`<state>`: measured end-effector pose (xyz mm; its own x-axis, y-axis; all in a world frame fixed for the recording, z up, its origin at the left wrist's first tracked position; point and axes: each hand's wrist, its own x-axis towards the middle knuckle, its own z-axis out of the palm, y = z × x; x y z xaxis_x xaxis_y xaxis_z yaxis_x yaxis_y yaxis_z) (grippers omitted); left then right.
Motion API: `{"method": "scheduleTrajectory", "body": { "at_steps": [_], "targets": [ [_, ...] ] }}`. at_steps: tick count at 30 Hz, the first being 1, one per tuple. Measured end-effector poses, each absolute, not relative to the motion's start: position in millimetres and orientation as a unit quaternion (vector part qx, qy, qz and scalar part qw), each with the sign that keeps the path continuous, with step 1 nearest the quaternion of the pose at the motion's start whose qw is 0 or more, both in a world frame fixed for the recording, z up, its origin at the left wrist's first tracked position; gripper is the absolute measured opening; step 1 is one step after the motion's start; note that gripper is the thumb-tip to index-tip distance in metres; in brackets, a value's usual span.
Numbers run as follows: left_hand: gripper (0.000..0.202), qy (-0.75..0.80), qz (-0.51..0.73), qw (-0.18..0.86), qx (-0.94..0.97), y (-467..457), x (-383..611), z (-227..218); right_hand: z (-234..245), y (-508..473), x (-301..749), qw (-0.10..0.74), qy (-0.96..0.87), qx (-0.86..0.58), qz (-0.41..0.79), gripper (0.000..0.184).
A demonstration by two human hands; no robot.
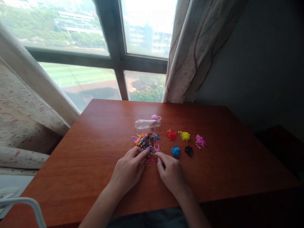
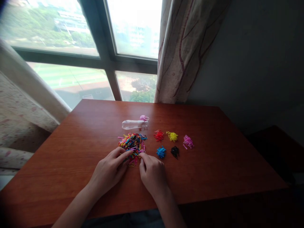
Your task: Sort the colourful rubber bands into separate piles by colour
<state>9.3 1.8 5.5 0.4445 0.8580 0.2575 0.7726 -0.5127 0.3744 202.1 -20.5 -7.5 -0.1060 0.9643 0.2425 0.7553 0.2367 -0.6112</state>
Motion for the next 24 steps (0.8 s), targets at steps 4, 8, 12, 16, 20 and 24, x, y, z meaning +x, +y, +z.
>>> {"method": "scheduleTrajectory", "body": {
  "at_steps": [4,8,12,16,20,24],
  "targets": [
    [0.032,0.465,0.213,0.119,0.851,0,8,6,-9,-20,203,0.305,-0.714,-0.610,0.160,0.031],
    [0.028,0.459,0.231,0.146,0.846,-2,6,8,-9,-21,203,0.305,-0.716,-0.604,0.171,0.030],
    [0.025,0.476,0.261,0.154,0.826,-2,4,7,-5,-24,202,0.307,-0.718,-0.599,0.180,0.023],
    [0.020,0.507,0.276,0.144,0.804,-3,3,5,2,-26,201,0.270,-0.729,-0.603,0.178,0.010],
    [0.019,0.493,0.277,0.140,0.813,-2,4,6,5,-27,199,0.239,-0.743,-0.602,0.171,0.005],
    [0.018,0.484,0.270,0.145,0.819,-2,5,7,5,-26,198,0.236,-0.746,-0.598,0.171,0.006]
  ]
}}
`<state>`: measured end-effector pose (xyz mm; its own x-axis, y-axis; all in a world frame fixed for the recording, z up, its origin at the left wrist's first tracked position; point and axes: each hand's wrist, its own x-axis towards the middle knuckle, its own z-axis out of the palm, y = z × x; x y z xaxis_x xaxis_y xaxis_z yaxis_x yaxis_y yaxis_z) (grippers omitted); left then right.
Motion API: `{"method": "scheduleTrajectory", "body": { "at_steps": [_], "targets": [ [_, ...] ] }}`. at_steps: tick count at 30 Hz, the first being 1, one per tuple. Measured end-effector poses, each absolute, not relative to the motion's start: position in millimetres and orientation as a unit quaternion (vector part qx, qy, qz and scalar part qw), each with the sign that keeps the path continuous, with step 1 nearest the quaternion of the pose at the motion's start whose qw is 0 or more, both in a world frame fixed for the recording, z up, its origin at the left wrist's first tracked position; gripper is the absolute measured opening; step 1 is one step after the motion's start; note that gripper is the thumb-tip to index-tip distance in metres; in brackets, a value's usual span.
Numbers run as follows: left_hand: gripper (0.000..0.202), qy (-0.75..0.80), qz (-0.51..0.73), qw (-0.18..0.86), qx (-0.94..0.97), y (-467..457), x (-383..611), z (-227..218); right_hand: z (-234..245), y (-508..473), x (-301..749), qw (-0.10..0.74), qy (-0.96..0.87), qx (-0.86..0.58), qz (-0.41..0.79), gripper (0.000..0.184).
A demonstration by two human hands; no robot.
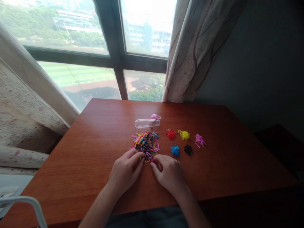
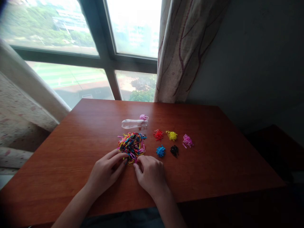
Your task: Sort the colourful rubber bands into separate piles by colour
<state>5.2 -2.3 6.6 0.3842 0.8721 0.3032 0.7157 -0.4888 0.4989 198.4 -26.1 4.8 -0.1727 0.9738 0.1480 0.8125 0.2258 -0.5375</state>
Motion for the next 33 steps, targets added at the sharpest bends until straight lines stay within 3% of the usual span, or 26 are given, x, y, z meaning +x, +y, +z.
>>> {"method": "scheduleTrajectory", "body": {
  "at_steps": [11,18,23,33],
  "targets": [
    [0.016,0.552,0.300,0.157,0.762,-6,0,7,-2,-25,199,0.259,-0.739,-0.600,0.167,0.015],
    [0.015,0.545,0.306,0.167,0.763,-7,-1,5,0,-26,199,0.262,-0.733,-0.606,0.166,0.007],
    [0.015,0.537,0.315,0.168,0.764,-6,-2,3,-5,-25,199,0.273,-0.735,-0.600,0.157,0.014],
    [0.015,0.530,0.320,0.166,0.767,-5,-1,2,-6,-26,203,0.384,-0.670,-0.593,0.230,0.014]
  ]
}}
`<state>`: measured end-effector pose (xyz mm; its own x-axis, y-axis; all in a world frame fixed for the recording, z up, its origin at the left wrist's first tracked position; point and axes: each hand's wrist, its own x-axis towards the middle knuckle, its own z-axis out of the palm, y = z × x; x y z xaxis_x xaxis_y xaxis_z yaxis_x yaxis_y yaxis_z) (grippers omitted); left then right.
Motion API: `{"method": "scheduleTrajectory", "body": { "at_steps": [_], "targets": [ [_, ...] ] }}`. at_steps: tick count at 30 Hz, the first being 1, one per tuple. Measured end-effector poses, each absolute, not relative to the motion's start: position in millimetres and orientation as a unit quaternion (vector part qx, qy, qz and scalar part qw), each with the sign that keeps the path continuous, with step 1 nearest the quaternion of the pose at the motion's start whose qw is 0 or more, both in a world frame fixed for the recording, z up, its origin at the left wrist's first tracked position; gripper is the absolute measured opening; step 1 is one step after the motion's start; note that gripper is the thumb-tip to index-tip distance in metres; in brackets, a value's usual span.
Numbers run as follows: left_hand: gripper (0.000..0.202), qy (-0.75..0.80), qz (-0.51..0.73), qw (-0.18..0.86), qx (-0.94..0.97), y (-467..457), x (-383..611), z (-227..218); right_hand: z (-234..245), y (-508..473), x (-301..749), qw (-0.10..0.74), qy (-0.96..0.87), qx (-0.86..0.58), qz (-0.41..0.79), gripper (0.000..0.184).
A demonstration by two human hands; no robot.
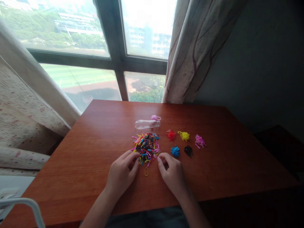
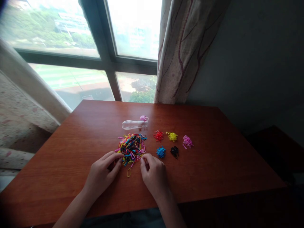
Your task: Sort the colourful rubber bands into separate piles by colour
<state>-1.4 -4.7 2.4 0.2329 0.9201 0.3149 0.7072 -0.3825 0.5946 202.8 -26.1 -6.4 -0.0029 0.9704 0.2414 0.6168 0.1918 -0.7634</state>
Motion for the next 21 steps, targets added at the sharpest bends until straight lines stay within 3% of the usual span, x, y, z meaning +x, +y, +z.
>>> {"method": "scheduleTrajectory", "body": {
  "at_steps": [5,11,16,21],
  "targets": [
    [0.016,0.526,0.323,0.165,0.769,-5,-3,0,-6,-34,216,0.449,-0.609,-0.609,0.238,0.021],
    [0.015,0.525,0.320,0.158,0.772,-5,-2,1,-9,-28,290,0.472,-0.517,-0.698,0.149,0.030],
    [0.015,0.523,0.315,0.155,0.777,-4,-1,1,-15,-10,358,0.424,-0.456,-0.779,0.069,0.038],
    [0.014,0.522,0.317,0.150,0.778,-5,-2,0,-28,-3,377,0.380,-0.462,-0.797,0.081,0.040]
  ]
}}
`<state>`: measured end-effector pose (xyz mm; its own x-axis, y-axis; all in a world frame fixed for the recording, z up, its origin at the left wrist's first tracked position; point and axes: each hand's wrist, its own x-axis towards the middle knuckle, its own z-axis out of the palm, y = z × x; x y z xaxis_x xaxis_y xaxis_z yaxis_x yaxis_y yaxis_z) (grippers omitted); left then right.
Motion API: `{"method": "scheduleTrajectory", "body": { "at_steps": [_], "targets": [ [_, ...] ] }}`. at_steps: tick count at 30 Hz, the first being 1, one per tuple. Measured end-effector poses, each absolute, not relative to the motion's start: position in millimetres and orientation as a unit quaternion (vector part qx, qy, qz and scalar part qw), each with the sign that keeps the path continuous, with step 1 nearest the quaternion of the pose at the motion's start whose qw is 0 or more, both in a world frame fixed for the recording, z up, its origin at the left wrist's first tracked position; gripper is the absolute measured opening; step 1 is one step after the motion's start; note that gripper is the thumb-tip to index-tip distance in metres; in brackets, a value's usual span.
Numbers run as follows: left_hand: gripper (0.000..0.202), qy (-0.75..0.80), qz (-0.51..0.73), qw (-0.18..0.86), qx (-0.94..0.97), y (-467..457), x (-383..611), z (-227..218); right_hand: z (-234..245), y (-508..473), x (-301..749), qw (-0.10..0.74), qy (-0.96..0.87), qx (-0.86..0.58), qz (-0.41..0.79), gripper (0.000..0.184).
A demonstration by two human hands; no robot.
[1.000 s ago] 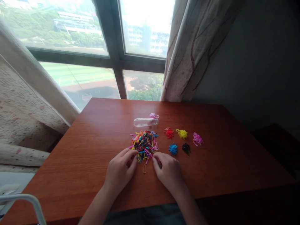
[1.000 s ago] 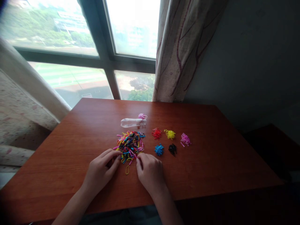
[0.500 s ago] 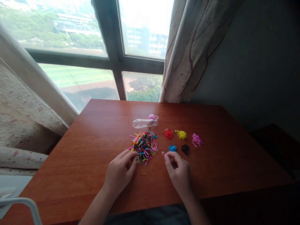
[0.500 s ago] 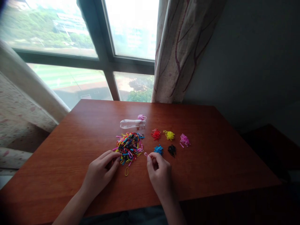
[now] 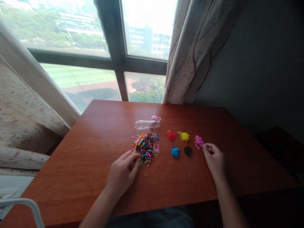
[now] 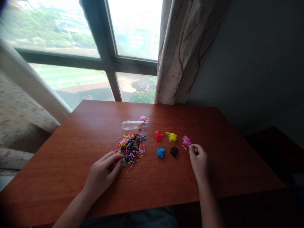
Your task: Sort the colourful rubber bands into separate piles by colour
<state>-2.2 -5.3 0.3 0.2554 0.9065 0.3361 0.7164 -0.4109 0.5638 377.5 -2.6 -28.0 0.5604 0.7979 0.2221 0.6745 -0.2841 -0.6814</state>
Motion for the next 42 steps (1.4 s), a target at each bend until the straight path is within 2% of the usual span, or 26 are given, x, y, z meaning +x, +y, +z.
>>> {"method": "scheduleTrajectory", "body": {
  "at_steps": [10,16,24,32,42],
  "targets": [
    [0.015,0.523,0.319,0.144,0.777,-6,-1,2,-26,-12,364,0.412,-0.464,-0.781,0.072,0.042],
    [0.013,0.531,0.311,0.129,0.778,-10,1,5,-22,-27,322,0.367,-0.577,-0.728,0.050,0.033],
    [0.012,0.503,0.275,0.104,0.813,-35,10,7,-16,-44,254,0.339,-0.702,-0.619,0.098,0.022],
    [0.019,0.516,0.191,0.058,0.833,-47,17,7,-10,-45,220,0.307,-0.738,-0.581,0.156,0.017],
    [0.014,0.516,0.163,0.075,0.837,-46,18,10,-10,-41,223,0.309,-0.727,-0.589,0.167,0.015]
  ]
}}
